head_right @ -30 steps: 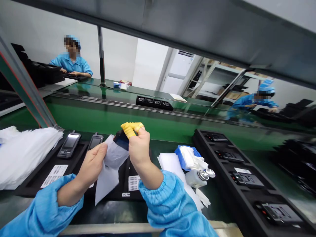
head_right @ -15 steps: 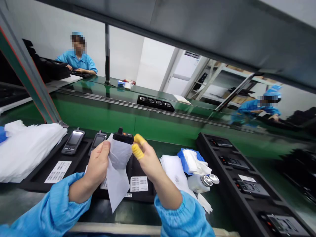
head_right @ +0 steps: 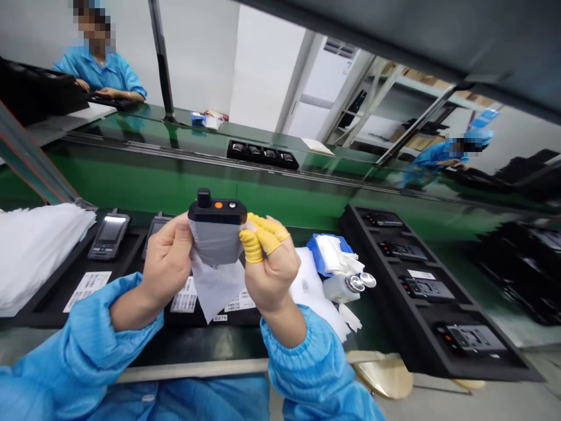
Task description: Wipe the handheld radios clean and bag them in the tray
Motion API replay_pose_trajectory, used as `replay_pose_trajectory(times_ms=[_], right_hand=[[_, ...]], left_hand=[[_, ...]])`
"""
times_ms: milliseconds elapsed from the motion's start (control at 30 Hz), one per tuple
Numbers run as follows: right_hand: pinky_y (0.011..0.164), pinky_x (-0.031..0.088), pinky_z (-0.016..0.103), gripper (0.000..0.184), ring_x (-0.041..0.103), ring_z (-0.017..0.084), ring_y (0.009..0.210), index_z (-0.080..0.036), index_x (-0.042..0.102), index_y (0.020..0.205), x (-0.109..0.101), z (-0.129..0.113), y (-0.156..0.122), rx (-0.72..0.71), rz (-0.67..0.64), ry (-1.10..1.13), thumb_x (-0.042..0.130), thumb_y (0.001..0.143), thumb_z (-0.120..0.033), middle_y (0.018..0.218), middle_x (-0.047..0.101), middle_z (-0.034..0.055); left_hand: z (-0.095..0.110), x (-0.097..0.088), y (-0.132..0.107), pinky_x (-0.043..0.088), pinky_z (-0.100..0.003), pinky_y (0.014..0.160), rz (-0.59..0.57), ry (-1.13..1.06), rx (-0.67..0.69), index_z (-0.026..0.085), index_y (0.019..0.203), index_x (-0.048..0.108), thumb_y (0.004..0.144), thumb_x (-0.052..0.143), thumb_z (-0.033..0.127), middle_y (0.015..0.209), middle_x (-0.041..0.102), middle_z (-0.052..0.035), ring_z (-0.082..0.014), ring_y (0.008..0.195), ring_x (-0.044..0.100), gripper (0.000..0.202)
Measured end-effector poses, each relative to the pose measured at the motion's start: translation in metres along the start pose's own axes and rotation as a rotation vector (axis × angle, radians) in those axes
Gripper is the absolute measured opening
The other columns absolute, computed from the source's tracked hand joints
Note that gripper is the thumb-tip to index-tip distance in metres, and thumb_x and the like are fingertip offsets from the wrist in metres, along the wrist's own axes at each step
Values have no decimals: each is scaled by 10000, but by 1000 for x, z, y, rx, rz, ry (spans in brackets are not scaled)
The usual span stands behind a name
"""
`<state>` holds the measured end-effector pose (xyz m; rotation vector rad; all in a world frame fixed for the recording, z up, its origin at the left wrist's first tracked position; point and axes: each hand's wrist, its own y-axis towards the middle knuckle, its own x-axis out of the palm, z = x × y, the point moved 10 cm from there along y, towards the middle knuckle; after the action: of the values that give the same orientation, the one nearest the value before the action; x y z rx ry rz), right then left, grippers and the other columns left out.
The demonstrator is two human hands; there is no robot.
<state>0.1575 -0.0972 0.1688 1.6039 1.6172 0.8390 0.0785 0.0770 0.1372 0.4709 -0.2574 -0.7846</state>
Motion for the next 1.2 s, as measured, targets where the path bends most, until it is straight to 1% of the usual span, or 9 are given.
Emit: replay_pose_trajectory(times_ms=[233, 400, 533, 667, 767, 900, 1033, 1133, 1200], right_hand=[[853, 525, 453, 67, 651, 210, 896, -284, 706, 847, -23, 5, 11, -57, 75, 6, 641, 840, -300, 944, 696, 21], [818, 564, 449, 51, 675, 206, 842, -269, 708, 827, -33, 12, 15, -95, 104, 31, 657, 823, -274, 883, 704, 1], [775, 572, 411, 82, 683, 186, 776, -249, 713, 845, -43, 0, 17, -215, 149, 64, 663, 810, -194, 861, 710, -10], [787, 558, 400, 163, 679, 184, 754, -244, 724, 867, -51, -16, 16, -314, 150, -40, 704, 758, -125, 854, 721, -8], [804, 540, 415, 175, 674, 204, 789, -225, 721, 897, -52, -9, 21, -256, 124, -105, 719, 749, -131, 884, 723, 19], [709, 525, 327, 37, 650, 172, 727, -196, 692, 812, -43, -13, 24, -262, 32, -192, 674, 802, -166, 803, 703, 28], [704, 508, 327, 65, 644, 182, 732, -181, 662, 833, -55, -18, 17, -226, 35, -197, 608, 847, -216, 826, 688, 53], [641, 475, 303, 209, 617, 178, 679, -177, 646, 865, -51, 7, 18, -40, -81, -271, 530, 886, -349, 760, 666, 46], [534, 408, 265, 300, 548, 151, 564, -190, 602, 780, -35, 39, 18, 123, -204, -307, 467, 896, -430, 632, 603, 8]], left_hand=[[-18, 35, 10, 501, -298, 836, -88, -350, -170, 194, 962, 719, 859, 607, 490, 952, 725, -32, -199, 922, 657, 332], [-22, 45, 13, 495, -271, 795, -77, -393, -183, 208, 921, 715, 838, 647, 467, 904, 717, -14, -167, 860, 649, 281], [-17, 53, 13, 484, -267, 818, -81, -416, -185, 221, 918, 714, 825, 657, 485, 925, 708, -14, -163, 882, 635, 285], [-11, 56, 8, 489, -255, 742, -47, -423, -202, 207, 903, 716, 816, 650, 513, 864, 706, -19, -155, 803, 626, 325], [-6, 63, 9, 477, -240, 690, -67, -427, -195, 187, 861, 707, 810, 645, 532, 811, 687, -16, -140, 743, 601, 355], [-1, 67, 8, 434, -228, 593, -97, -354, -176, 165, 775, 671, 801, 633, 561, 696, 622, -2, -121, 629, 533, 399], [22, 51, -2, 430, -249, 647, -72, -93, 29, 174, 819, 638, 913, 503, 483, 761, 627, -28, -149, 703, 556, 350], [23, 50, -4, 393, -232, 586, -125, 166, 78, 193, 830, 591, 953, 430, 421, 659, 539, 19, -119, 603, 499, 306], [-3, 55, 2, 371, -222, 553, -173, 288, -44, 200, 810, 557, 957, 422, 396, 617, 473, 46, -108, 573, 467, 280]])
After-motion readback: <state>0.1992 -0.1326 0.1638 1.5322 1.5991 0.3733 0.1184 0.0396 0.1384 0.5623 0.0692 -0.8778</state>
